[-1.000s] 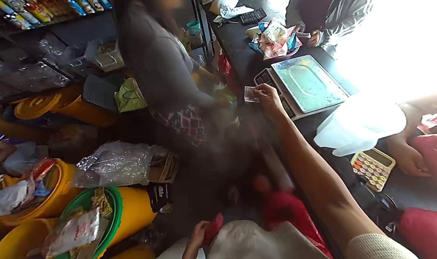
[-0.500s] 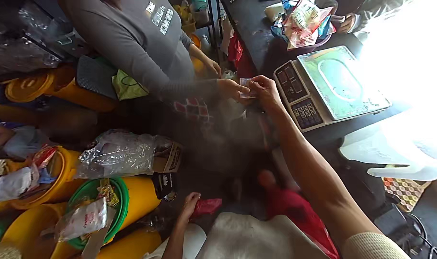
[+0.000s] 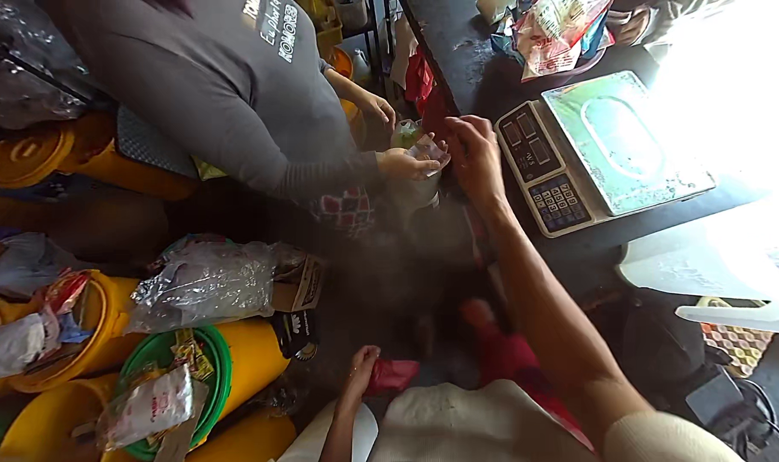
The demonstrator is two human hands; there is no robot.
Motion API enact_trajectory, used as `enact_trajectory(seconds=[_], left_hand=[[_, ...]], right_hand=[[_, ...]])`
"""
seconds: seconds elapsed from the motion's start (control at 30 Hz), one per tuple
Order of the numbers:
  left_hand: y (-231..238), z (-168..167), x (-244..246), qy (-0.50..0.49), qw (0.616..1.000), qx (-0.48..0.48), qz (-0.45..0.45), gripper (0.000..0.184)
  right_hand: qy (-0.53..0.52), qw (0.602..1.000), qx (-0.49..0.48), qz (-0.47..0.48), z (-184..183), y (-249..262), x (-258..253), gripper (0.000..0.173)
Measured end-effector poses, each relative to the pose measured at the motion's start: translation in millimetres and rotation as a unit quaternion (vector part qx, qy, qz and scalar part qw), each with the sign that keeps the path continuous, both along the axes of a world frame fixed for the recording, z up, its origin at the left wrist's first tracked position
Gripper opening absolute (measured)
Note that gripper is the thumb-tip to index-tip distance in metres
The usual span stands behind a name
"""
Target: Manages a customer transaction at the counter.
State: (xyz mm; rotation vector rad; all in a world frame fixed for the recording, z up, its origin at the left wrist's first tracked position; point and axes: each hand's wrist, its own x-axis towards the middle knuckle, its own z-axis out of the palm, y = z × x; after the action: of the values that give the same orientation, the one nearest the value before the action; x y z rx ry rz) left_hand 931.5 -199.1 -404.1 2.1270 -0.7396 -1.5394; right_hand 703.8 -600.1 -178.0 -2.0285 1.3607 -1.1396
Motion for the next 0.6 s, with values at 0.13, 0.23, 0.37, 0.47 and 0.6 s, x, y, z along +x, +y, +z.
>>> enact_trajectory(seconds=[0.13,0.23,0.37,0.47,0.6], left_hand=[[-64,28,-45,0.061,0.995,-0.077,0.015,0.033],[-109,59,-103,0.174,0.977,-0.120,-0.014,0.033],[-124,105,-193,0.307,0.917,-0.157,-0.202,0.038],[-88,137,-252,0.341,0.812,-0.179,-0.439,0.073],[-23,163,-295,0.395,0.722,-0.160,-0.544,0.067]], right_hand=[[-0.158,0.981,-0.105,-0.046,5,152,-43,0.033],[-0.082,0.990,0.083,-0.073,-55,270,-68,0.056],[-0.054,0.932,0.310,-0.179,-94,372,-92,0.061],[-0.211,0.889,0.248,-0.322,-80,428,-130,0.040],[-0.337,0.837,0.136,-0.409,-49,512,-179,0.026]])
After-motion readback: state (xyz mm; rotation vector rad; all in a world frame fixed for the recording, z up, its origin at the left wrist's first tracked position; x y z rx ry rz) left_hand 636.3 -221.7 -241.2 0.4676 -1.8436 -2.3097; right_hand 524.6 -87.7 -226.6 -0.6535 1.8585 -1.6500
